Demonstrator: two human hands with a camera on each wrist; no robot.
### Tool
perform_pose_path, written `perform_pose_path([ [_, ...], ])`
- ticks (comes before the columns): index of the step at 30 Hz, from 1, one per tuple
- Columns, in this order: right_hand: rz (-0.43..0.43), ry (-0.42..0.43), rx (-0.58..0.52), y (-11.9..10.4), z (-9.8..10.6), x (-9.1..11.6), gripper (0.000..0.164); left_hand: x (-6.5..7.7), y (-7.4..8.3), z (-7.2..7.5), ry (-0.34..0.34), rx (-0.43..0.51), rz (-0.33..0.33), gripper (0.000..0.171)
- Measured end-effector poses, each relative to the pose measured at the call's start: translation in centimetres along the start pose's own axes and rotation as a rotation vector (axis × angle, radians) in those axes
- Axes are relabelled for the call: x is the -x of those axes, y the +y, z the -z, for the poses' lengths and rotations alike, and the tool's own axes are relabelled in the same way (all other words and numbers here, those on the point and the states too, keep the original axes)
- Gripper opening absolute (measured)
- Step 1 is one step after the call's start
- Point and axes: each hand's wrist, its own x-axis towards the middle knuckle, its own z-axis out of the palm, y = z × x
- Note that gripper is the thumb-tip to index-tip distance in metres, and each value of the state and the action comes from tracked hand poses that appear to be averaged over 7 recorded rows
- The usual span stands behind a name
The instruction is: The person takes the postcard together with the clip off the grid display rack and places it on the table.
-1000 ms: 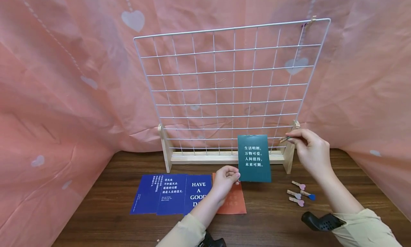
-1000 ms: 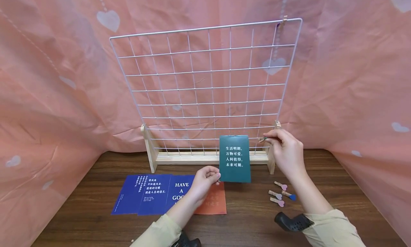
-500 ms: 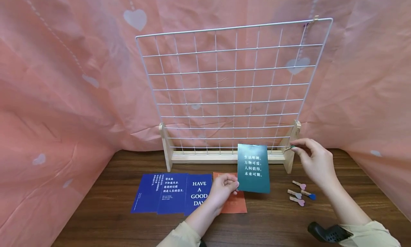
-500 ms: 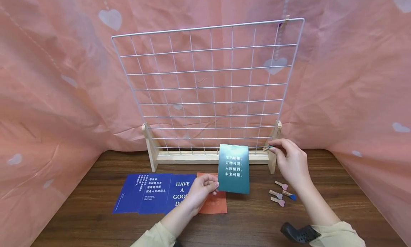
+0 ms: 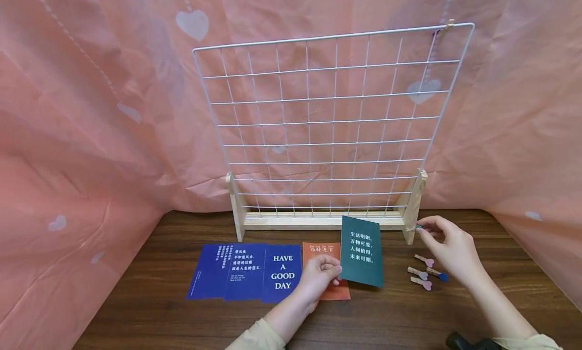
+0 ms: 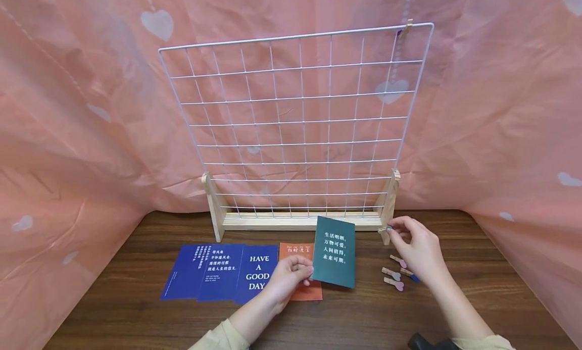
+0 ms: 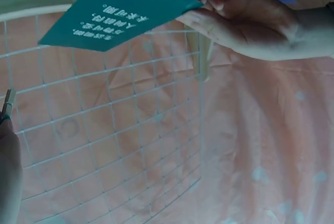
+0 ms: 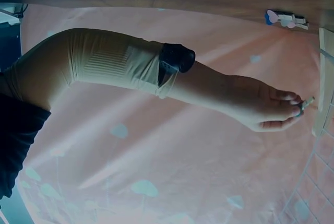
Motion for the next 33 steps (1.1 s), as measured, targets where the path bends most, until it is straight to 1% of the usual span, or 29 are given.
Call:
perform_pose_path([
  [8,-0.027,-0.087,0.026,0.9,-0.1,1.2,0.009,0.0,-0.4,-0.4,0.024,0.005,0.013,0.01],
  [12,-0.051,-0.142,0.014,1.2,-0.2,1.7,0.008,0.1,-0.6,-0.6,0.037,0.005,0.019,0.01],
  [17,-0.055,-0.154,0.003,1.7,-0.5,2.4,0.005,0.2,-1.0,-0.8,0.05,0.004,0.026,0.011],
  [25,-0.064,-0.216,0.049,2.1,-0.8,3.4,0.005,0.5,-1.3,-1.1,0.086,-0.039,0.036,0.016],
  [27,-0.064,-0.234,0.041,2.3,-0.9,3.8,0.007,0.6,-1.5,-1.2,0.091,-0.048,0.03,0.017],
  [30,-0.058,-0.279,-0.001,2.6,-1.0,4.5,0.008,0.7,-1.6,-1.2,0.092,-0.059,0.025,0.017],
  [33,-0.027,-0.304,-0.032,2.8,-1.2,5.2,0.011,0.8,-1.6,-1.2,0.095,-0.062,0.022,0.018],
])
